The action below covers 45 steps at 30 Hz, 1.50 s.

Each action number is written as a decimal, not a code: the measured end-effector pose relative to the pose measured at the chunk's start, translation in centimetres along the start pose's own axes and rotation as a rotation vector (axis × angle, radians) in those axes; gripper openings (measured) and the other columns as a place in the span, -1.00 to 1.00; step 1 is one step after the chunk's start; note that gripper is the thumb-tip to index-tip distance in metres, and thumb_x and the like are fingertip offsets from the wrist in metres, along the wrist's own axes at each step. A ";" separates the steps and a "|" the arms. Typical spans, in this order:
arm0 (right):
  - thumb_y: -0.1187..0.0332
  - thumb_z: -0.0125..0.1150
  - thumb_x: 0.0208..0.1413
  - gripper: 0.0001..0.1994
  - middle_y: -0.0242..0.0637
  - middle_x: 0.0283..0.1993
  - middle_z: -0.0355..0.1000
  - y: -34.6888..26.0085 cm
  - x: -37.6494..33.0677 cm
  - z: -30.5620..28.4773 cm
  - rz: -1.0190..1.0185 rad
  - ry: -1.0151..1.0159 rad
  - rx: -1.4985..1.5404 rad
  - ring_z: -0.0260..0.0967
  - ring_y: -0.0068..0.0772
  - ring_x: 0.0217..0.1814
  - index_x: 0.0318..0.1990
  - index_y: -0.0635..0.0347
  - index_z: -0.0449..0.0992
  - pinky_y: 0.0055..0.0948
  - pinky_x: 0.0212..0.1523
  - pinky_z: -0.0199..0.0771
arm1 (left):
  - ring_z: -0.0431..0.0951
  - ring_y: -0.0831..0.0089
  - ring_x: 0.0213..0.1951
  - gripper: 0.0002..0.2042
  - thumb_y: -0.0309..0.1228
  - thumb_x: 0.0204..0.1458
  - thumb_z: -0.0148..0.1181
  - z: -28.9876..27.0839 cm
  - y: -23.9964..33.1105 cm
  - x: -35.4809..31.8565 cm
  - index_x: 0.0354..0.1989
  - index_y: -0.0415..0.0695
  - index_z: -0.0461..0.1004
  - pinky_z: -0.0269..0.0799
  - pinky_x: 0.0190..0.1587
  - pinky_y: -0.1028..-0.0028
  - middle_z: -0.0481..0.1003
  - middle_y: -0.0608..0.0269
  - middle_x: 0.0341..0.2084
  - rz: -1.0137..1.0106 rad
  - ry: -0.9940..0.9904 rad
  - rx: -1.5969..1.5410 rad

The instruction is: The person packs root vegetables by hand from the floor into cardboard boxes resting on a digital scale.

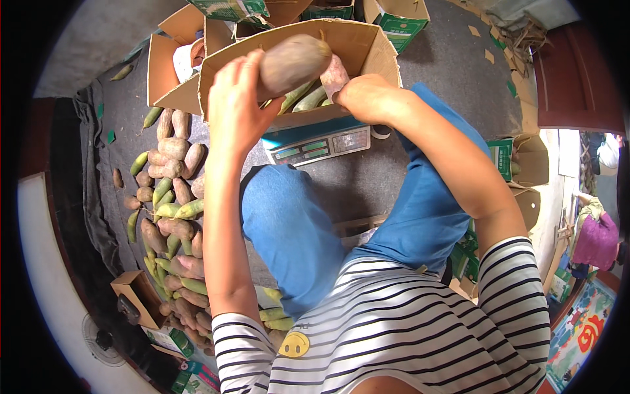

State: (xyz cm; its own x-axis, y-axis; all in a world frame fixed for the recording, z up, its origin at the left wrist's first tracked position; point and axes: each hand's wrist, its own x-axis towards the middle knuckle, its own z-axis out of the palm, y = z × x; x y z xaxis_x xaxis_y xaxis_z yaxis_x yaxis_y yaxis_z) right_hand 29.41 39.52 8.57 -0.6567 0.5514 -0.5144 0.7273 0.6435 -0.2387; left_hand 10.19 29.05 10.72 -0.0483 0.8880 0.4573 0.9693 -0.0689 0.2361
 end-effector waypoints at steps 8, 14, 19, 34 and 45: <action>0.33 0.04 0.01 -0.83 -0.09 -0.34 0.47 1.4 0.8 0.5 -0.270 0.071 -0.238 0.43 -0.06 -0.21 -0.32 0.18 0.50 -0.17 -0.23 0.39 | 0.43 0.14 -0.09 -0.63 -0.43 -0.06 0.22 -4.5 2.7 -3.9 -0.04 -0.20 0.38 0.32 -0.04 0.34 0.41 0.03 -0.14 -0.214 -0.255 -0.255; 0.17 0.03 0.10 -0.74 -0.07 -0.33 0.46 1.9 -0.5 -1.1 -0.376 0.368 -0.060 0.41 0.00 -0.22 -0.27 0.18 0.46 -0.14 -0.20 0.38 | 0.44 0.19 -0.10 -0.67 -0.53 -0.07 0.21 -6.3 6.7 -6.5 -0.08 -0.24 0.40 0.32 -0.02 0.36 0.43 0.03 -0.18 -0.267 0.004 -0.375; 0.11 0.01 0.12 -0.68 -0.10 -0.30 0.48 1.5 -1.7 -1.9 -0.309 0.362 -0.065 0.43 -0.04 -0.16 -0.25 0.20 0.49 -0.14 -0.15 0.40 | 0.50 0.22 -0.37 -0.71 -0.41 -0.06 0.23 -5.4 7.8 -6.8 -0.15 -0.24 0.42 0.40 -0.29 0.37 0.47 0.04 -0.36 -0.347 -0.194 -0.285; 0.14 0.05 0.12 -0.70 -0.11 -0.23 0.48 1.4 -2.9 -2.3 -0.200 0.214 -0.154 0.42 -0.09 -0.08 -0.19 0.17 0.51 -0.19 -0.06 0.39 | 0.48 0.25 -0.39 -0.75 -0.44 -0.05 0.21 -5.6 7.6 -7.0 -0.18 -0.23 0.43 0.38 -0.29 0.37 0.45 0.06 -0.41 -0.369 -0.232 -0.286; 0.20 0.06 0.09 -0.72 -0.03 -0.37 0.47 2.0 -2.6 -1.4 -0.276 0.300 -0.160 0.44 -0.01 -0.21 -0.20 0.24 0.39 -0.12 -0.21 0.40 | 0.49 0.21 -0.27 -0.65 -0.45 -0.12 0.27 -7.5 8.8 -5.1 -0.11 -0.22 0.40 0.39 -0.21 0.34 0.44 0.08 -0.31 -0.248 -0.270 -0.157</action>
State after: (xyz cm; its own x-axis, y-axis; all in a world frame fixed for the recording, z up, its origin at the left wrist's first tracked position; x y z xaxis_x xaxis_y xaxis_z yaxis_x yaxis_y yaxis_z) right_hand 32.30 40.15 10.60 -0.8683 0.4617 -0.1813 0.4916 0.8496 -0.1912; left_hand 17.19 20.46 16.92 -0.1905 0.9726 0.1329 0.8865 0.1123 0.4488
